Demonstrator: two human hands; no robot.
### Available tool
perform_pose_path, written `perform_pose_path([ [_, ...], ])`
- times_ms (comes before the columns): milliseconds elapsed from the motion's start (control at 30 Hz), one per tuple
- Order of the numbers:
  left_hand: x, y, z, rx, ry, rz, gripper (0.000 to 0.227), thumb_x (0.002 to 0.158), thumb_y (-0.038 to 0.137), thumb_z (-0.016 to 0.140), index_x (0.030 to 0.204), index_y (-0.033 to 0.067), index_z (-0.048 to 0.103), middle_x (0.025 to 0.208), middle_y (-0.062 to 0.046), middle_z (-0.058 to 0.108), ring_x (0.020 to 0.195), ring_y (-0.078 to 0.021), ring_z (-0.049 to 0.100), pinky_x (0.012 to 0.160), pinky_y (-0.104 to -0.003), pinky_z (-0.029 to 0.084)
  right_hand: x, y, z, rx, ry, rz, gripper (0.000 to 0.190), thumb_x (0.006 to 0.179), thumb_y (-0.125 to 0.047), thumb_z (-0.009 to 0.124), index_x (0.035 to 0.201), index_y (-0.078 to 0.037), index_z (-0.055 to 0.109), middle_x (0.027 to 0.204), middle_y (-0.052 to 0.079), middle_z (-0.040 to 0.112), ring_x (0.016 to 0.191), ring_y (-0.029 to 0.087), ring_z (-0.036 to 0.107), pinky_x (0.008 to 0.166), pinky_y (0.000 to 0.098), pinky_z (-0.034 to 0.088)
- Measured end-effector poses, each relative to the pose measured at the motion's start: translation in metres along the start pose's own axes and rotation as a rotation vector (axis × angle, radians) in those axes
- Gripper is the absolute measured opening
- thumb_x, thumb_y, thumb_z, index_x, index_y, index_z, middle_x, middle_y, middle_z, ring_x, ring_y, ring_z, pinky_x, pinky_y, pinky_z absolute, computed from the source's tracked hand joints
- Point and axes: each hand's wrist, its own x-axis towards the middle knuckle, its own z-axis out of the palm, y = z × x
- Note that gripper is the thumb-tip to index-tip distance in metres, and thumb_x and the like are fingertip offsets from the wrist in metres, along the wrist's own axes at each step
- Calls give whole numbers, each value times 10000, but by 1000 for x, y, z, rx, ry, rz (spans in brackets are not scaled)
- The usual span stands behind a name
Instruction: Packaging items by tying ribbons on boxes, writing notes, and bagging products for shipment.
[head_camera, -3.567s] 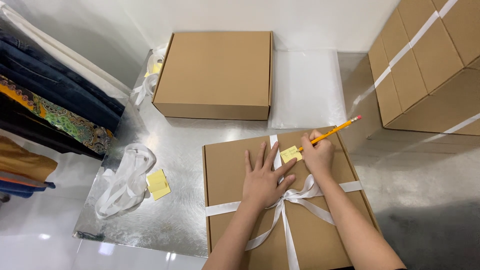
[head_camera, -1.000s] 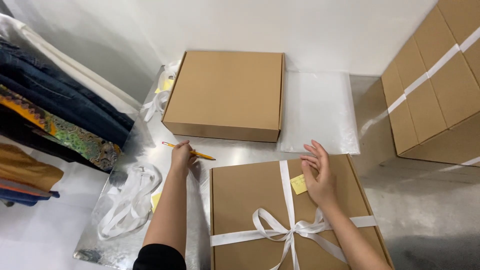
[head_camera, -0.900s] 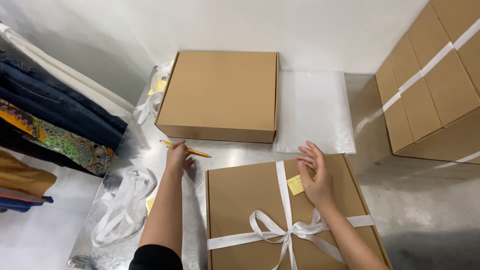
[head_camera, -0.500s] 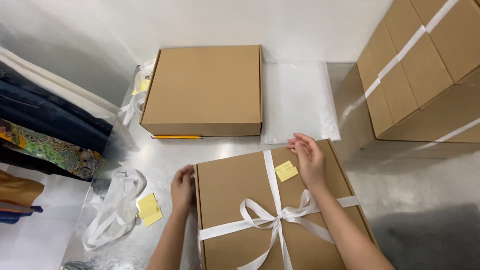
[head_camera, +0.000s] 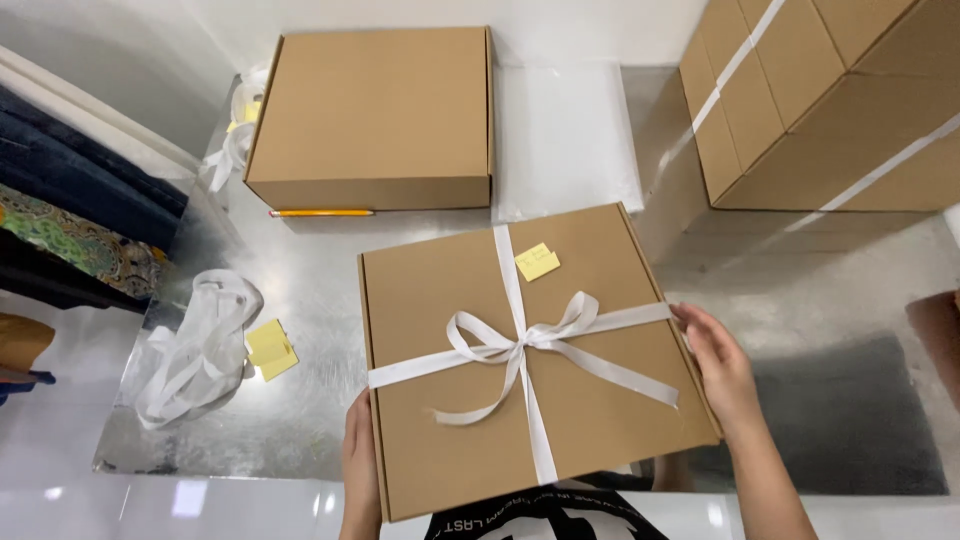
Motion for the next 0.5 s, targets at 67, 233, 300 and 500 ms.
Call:
perform_pose_path([
  [67, 9, -21, -2, -39, -27, 59, 611, 997, 502, 415, 1482, 200, 632, 1561, 20, 591, 1421, -125, 540, 1166, -354, 375, -15, 42, -14, 167, -44, 178, 433, 1113, -336, 488, 1435, -104, 660, 1353, 75, 692, 1207, 211, 624, 946, 375, 473],
  [233, 26, -54, -8, -353, -253, 204, 768, 963, 610, 343, 1551, 163, 552, 1471, -84, 664, 1280, -211, 620, 1022, -379, 480, -30, 108, -21, 515, -44, 310, 467, 1125, -507, 514, 1286, -122, 723, 1128, 77, 754, 967, 223, 693, 760, 346, 499],
  [300, 33, -50, -13, -453, -309, 197, 747, 984, 609, 332, 1551, 171, 541, 1498, -41, 633, 1324, -195, 600, 1064, -387, 475, -46, 78, -4, 530, -70, 291, 411, 1150, -465, 471, 1298, -154, 696, 1122, 23, 726, 989, 180, 669, 793, 318, 476],
  [500, 0, -11, -28, -347, -349, 26, 674, 931, 577, 435, 1488, 216, 548, 1430, -51, 657, 1259, -224, 623, 1031, -437, 500, -69, 38, 0, 432, -90, 423, 391, 1085, -360, 533, 1385, -140, 656, 1180, 64, 690, 991, 222, 599, 750, 346, 400],
])
